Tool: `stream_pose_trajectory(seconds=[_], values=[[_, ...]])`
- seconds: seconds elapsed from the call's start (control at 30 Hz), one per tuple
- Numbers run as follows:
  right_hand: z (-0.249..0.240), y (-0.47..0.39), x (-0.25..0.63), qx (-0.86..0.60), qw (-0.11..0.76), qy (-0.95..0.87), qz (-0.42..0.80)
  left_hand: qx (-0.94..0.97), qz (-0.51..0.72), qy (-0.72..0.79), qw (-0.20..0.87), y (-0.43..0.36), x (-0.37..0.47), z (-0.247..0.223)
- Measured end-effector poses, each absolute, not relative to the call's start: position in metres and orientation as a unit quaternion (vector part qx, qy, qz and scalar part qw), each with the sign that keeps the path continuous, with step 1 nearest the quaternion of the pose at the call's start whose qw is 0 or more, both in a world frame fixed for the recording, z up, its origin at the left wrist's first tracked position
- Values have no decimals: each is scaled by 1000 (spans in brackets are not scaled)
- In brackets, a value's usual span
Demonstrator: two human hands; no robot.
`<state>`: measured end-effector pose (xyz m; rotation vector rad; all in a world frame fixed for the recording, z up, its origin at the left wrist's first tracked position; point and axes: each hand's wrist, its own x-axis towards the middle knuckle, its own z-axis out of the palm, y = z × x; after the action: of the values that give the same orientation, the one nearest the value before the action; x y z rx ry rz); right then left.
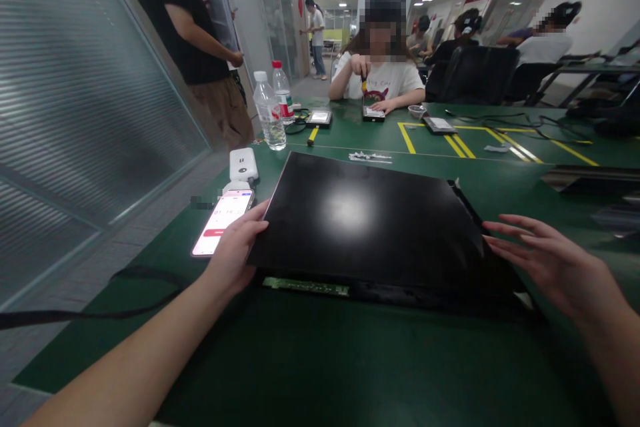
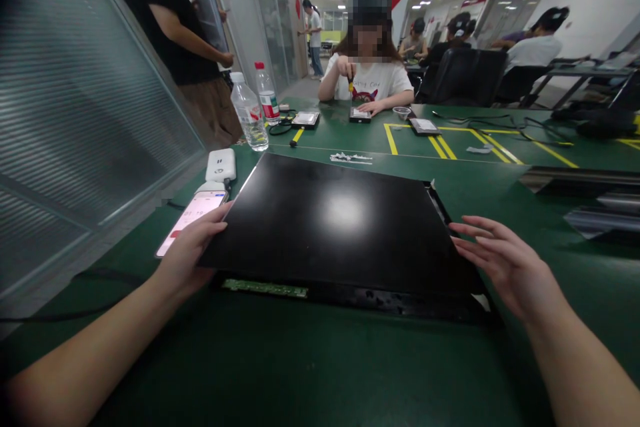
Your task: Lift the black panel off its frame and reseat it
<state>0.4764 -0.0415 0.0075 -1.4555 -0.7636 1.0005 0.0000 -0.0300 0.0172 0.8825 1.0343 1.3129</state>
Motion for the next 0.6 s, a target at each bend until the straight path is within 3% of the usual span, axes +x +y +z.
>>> stream_pose_trajectory(seconds=[0.37,0.6], values=[[7,-41,478,-655,544,-331,405,338,528,499,598,-31,8,22],[6,-42,478,-684,478,-394,385,335,516,516,596,-30,8,23]])
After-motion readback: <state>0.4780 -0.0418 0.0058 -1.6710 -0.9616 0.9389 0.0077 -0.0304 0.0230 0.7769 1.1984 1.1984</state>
